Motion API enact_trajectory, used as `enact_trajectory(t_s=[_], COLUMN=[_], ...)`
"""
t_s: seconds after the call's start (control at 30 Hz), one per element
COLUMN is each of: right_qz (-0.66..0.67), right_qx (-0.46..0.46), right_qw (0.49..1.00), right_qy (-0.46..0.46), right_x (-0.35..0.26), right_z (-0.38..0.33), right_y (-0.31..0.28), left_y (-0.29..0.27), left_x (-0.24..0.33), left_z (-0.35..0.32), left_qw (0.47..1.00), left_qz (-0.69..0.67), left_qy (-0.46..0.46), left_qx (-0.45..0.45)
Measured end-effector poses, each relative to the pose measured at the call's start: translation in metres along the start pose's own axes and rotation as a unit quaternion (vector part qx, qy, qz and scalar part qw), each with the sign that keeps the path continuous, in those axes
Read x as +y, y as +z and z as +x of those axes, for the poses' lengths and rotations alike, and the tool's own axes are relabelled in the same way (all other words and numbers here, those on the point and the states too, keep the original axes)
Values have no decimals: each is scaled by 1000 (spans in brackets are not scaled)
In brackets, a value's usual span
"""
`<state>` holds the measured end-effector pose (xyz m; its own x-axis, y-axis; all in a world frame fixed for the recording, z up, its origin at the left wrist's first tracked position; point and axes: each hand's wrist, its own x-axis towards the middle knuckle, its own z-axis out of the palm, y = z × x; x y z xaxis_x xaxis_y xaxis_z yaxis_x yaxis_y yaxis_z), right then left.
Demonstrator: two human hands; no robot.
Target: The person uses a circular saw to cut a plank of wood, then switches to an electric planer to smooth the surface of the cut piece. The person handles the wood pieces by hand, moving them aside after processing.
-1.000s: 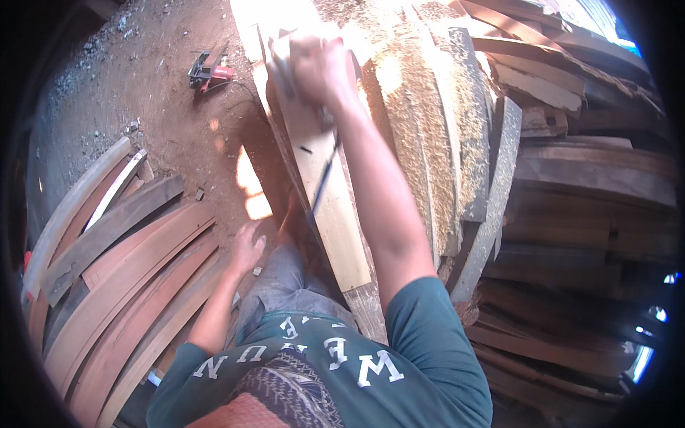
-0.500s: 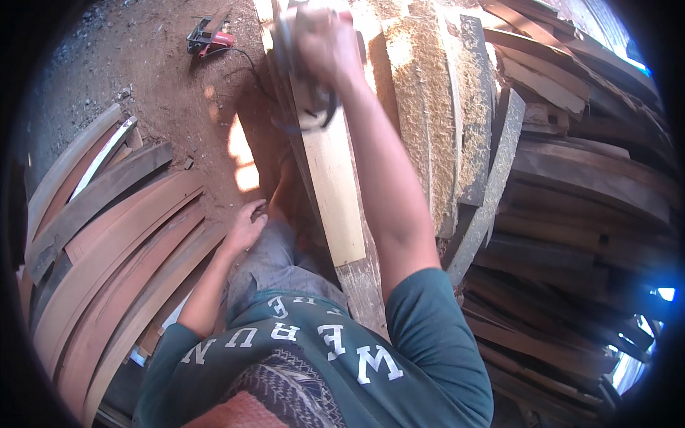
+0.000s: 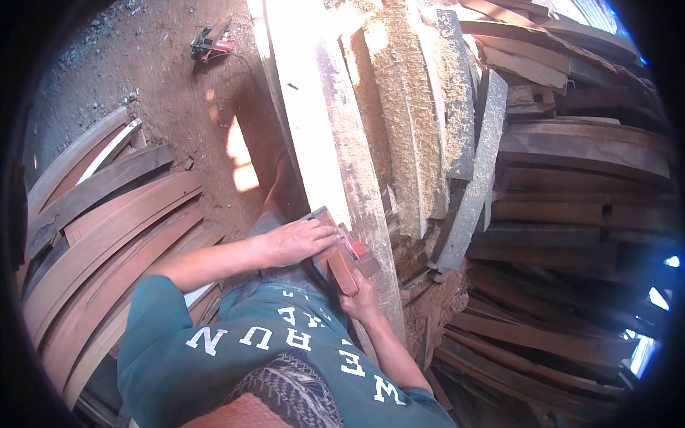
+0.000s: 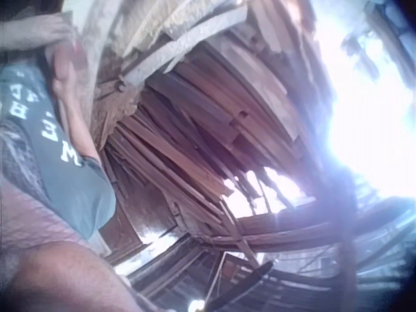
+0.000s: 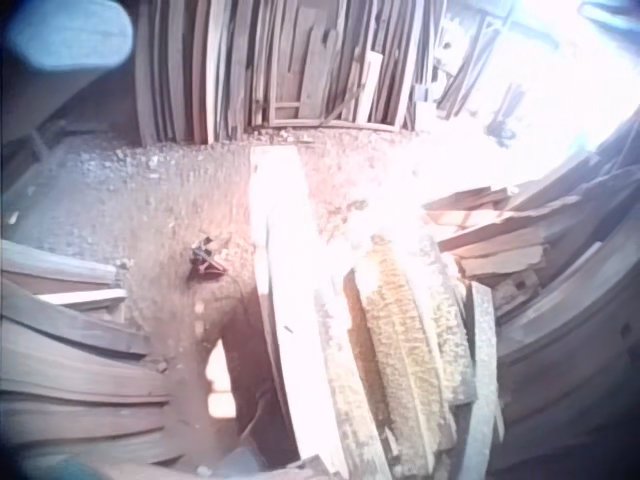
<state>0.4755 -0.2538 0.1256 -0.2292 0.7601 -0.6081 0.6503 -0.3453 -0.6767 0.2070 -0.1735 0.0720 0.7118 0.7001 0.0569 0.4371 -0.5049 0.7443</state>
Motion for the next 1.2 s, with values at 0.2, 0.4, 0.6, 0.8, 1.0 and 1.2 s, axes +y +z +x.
enact_trajectory(t_s=[0.2,0.4,0.6,0.8,1.0,1.2], right_qz=[-4,40,26,-30,-182,-195], right_qx=[14,66,55,20,96,163], right_qw=[999,989,986,979,952,907], right_qy=[-46,-126,-153,-202,-228,-335], right_x=[-32,-125,-201,-333,-422,-461], right_z=[51,159,299,421,564,641], right_y=[3,3,3,-11,-8,-18], left_y=[-22,-92,-86,91,105,86], left_x=[-43,-88,-69,-47,-59,-62], left_z=[3,25,-2,-58,-23,2], left_qw=[988,957,799,529,274,227], left_qz=[139,155,-214,-680,-813,-814], left_qy=[61,-112,-413,-503,-508,-534], left_qx=[42,219,382,-68,-72,28])
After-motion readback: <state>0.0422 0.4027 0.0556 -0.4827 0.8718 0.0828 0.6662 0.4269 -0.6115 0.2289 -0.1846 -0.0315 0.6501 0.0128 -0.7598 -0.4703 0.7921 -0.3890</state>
